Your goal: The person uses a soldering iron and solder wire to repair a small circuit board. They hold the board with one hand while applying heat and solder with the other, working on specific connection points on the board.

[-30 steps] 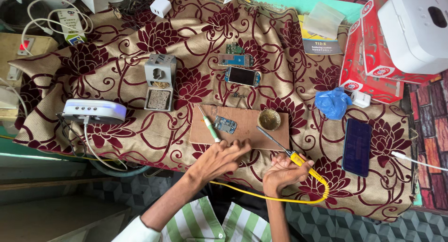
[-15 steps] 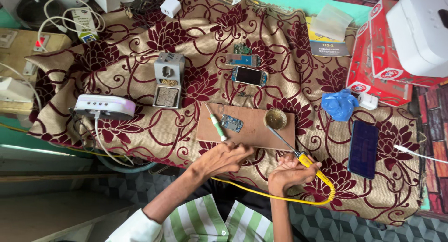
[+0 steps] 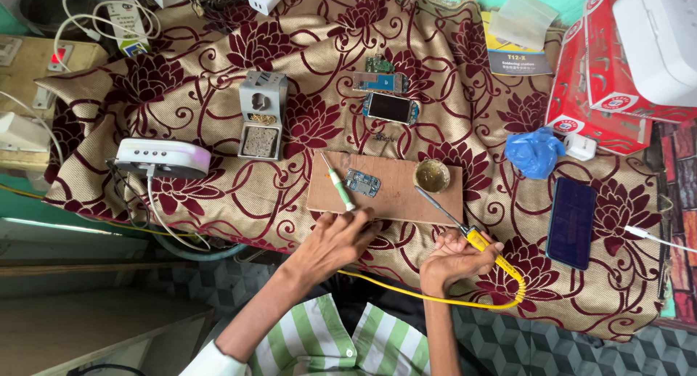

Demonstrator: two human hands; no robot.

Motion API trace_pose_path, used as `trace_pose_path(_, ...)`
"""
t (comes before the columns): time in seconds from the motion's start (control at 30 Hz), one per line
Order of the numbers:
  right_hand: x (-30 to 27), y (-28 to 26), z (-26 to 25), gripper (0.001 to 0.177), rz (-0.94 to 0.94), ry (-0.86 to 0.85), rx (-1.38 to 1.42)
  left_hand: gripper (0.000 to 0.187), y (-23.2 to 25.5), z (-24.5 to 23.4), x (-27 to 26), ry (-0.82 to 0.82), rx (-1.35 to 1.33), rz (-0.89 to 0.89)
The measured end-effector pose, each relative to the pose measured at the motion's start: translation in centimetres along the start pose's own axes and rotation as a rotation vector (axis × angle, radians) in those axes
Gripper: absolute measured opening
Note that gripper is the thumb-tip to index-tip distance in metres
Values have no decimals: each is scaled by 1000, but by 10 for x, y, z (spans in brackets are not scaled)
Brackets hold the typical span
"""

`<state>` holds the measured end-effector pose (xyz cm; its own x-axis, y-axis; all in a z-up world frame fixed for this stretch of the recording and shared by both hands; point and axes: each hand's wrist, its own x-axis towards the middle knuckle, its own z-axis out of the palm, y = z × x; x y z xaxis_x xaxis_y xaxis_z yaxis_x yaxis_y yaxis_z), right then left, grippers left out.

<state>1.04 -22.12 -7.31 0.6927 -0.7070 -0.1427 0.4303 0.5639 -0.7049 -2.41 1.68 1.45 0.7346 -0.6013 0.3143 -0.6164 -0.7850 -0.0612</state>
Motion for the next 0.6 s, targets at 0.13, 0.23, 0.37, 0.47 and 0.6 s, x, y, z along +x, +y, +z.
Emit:
trace_pose_path(0.13, -3, -2, 4, 55, -1, 34, -17, 42, 3, 12, 7, -13, 62, 27)
trace_pose_path(0.23, -4, -1, 0, 54, 5, 37, -45, 38, 2, 18, 6, 5, 123, 50)
trace_pose_path(0.37, 2, 1, -6, 50, 4, 59, -17, 20, 7, 22, 6, 68, 250, 96)
trace_pose_path(0.47, 3, 4, -9, 58, 3, 3, -2, 23, 3, 23, 9, -20, 312, 88)
trace_pose_path(0.6, 2, 3, -6, 52, -11, 25, 7, 32, -15, 12, 22, -102, -128, -155)
